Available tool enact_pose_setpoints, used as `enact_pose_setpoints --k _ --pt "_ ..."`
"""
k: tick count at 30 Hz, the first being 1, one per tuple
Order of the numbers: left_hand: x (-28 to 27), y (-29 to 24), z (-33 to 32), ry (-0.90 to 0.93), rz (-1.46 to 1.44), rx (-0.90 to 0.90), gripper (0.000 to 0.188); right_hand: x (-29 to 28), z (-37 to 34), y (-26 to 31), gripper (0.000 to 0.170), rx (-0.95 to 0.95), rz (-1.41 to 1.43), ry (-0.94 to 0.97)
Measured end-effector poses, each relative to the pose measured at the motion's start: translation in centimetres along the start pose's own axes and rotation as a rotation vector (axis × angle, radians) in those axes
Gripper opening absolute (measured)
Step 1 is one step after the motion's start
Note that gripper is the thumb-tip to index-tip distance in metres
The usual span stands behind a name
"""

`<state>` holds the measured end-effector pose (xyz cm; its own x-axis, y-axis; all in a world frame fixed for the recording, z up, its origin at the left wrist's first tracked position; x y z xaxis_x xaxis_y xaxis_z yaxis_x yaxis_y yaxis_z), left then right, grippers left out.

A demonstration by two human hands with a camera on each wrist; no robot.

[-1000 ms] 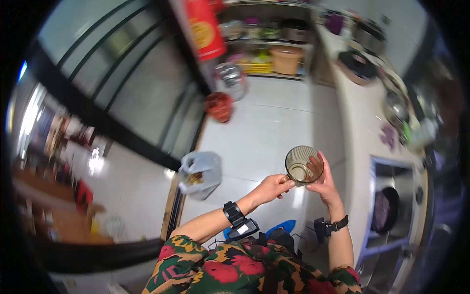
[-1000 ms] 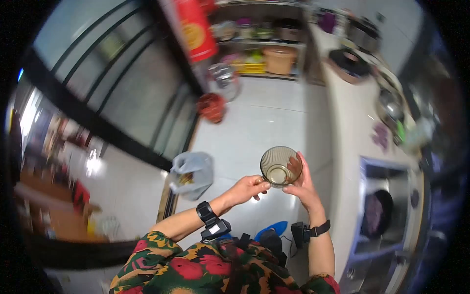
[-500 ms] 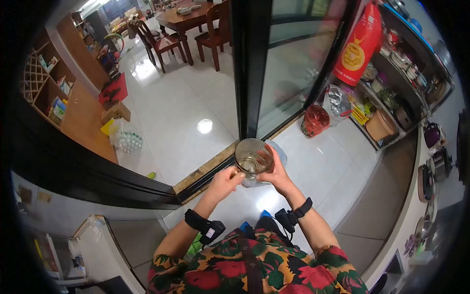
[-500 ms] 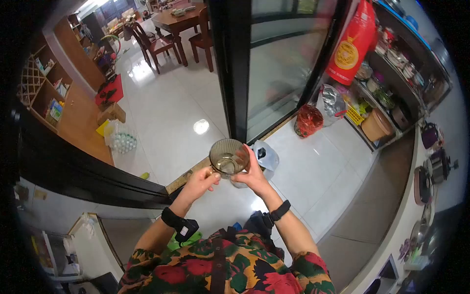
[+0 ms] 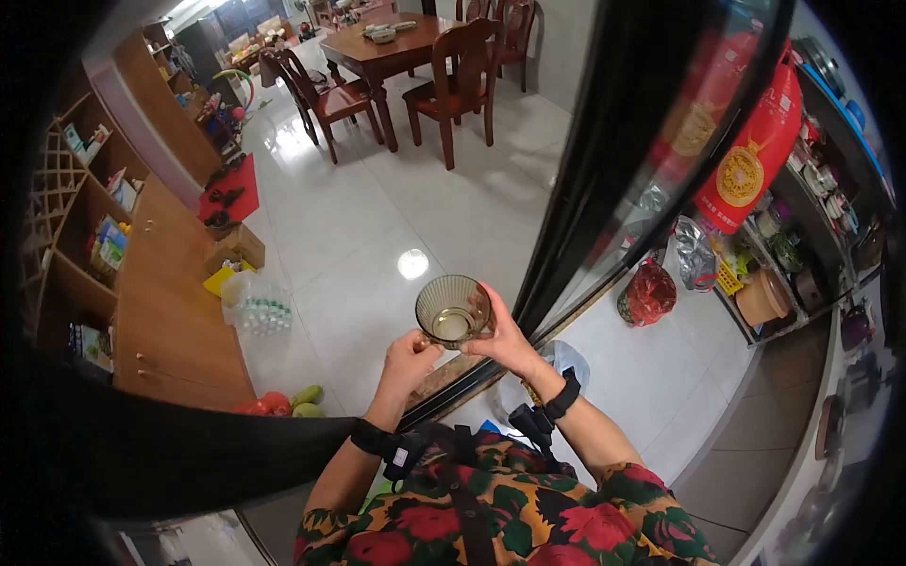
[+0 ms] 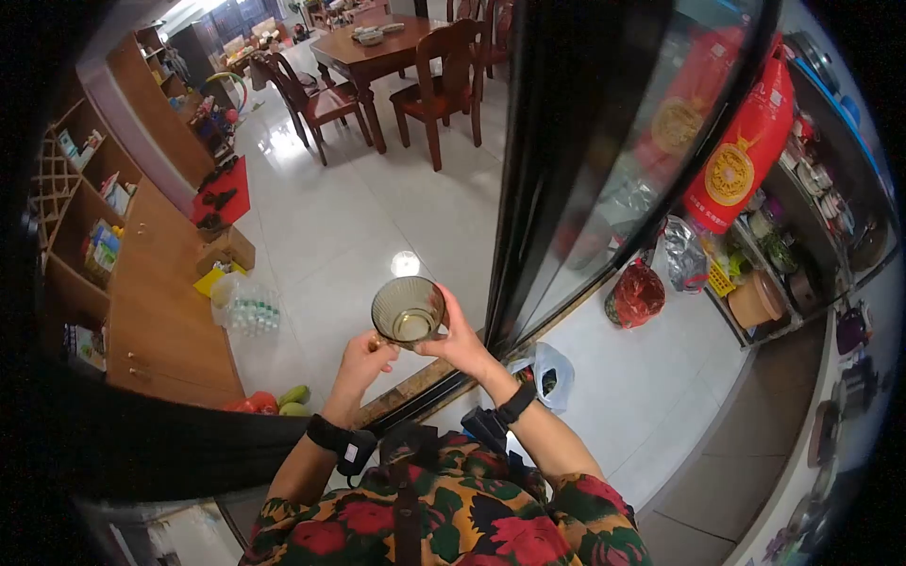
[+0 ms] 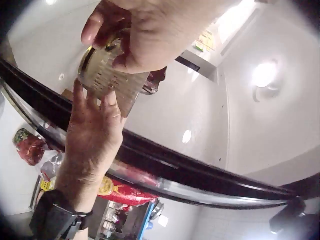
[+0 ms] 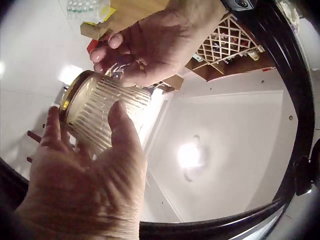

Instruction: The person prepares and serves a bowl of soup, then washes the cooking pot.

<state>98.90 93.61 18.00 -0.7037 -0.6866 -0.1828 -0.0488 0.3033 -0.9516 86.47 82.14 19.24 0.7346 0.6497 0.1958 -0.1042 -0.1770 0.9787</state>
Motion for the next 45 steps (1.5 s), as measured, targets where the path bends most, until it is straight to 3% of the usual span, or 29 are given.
enact_pose_setpoints --k 4,12,16,20,30,34,40,45 --pt "-1.7 -1.5 6.8 -0.045 -0.041 -0.005 0.013 2.3 6.7 0.0 0.095 -0.030 0.002 -0.015" --pt "-3.6 -4.3 22.8 0.166 0.004 -0.006 0.011 4.7 20.4 -3.2 0.097 -0.046 -0.024 -0.231" --pt "-6.7 -6.7 33.8 0.220 0.030 -0.029 0.009 8.8 30.3 -1.4 0.098 -0.078 -0.074 -0.240" --pt "-6.5 -8.7 38.5 0.335 0.069 0.028 0.014 9.4 33.3 0.1 0.098 -0.045 -0.034 -0.358" --pt "2.0 -12.7 48.9 0.404 0.047 0.012 0.010 2.6 43.1 1.4 0.096 -0.116 -0.028 -0.513" --pt "8.4 -14.6 56.5 0.467 0.118 0.011 0.011 -3.5 50.9 1.8 0.095 -0.136 0.060 -0.513" --pt "18.2 -19.5 63.8 0.521 0.168 0.024 0.011 -12.8 58.6 3.8 0.096 -0.258 -0.043 -0.623" --pt "25.9 -23.5 69.6 0.608 0.111 0.007 0.009 -19.4 64.2 6.7 0.095 -0.183 -0.187 -0.713"
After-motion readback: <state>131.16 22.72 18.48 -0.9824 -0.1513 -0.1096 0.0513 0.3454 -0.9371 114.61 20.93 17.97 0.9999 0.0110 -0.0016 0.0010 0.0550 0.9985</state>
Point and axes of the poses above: each hand's wrist, its own z-axis towards the middle knuckle, its own x-axis out of the palm, y = z × x, the point moved 4 cm from there along z, towards the middle knuckle, and after that the axes turned 14 degrees about -y, right-handed, at the moved point
